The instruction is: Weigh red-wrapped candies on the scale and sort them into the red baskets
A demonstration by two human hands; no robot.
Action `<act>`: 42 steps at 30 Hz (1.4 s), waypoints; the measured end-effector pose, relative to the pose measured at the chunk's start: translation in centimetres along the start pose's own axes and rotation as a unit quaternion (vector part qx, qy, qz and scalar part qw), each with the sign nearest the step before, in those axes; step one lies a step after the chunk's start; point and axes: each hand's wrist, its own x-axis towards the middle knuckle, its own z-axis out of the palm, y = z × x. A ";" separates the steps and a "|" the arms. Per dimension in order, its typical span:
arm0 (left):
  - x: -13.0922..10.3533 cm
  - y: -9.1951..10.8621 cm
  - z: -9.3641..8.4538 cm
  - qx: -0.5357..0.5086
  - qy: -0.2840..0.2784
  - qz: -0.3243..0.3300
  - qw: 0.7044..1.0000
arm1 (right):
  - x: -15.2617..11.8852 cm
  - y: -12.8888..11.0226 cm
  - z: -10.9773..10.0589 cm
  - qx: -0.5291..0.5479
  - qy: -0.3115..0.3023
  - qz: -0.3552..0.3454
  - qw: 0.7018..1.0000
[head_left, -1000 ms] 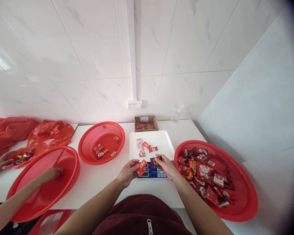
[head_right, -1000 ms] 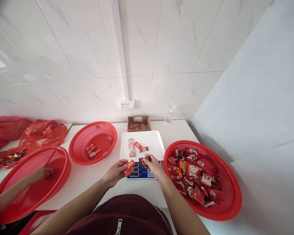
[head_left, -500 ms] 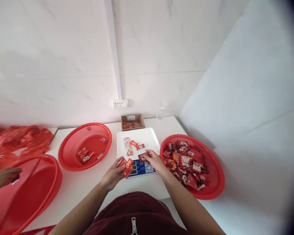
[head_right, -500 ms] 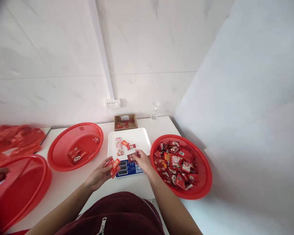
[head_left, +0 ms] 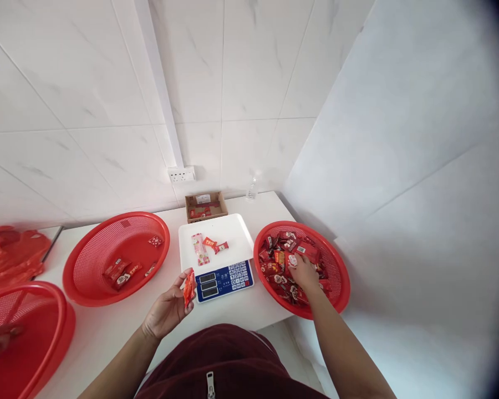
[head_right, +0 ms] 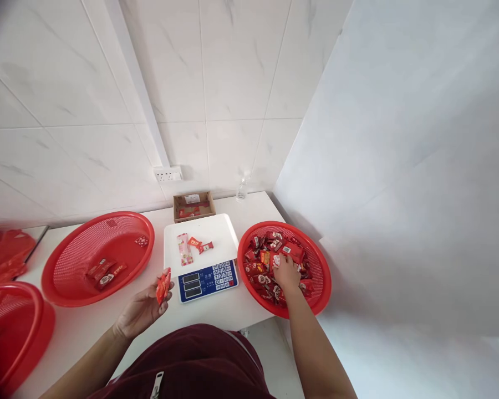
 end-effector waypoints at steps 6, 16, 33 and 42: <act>0.0 -0.3 0.1 -0.003 -0.015 -0.010 1.000 | 1.1 1.5 0.2 -0.025 -0.040 0.009 0.999; -0.5 -0.6 0.1 0.001 0.027 -0.002 1.000 | 0.6 -7.8 -1.5 0.481 -0.078 -0.068 0.871; -1.9 -1.1 -1.2 0.002 0.064 0.014 0.998 | 0.1 -5.6 3.9 0.145 -0.018 -0.152 0.977; -0.7 -0.7 -0.4 -0.036 0.008 0.027 0.999 | 0.4 -1.4 5.4 0.063 -0.044 -0.086 0.993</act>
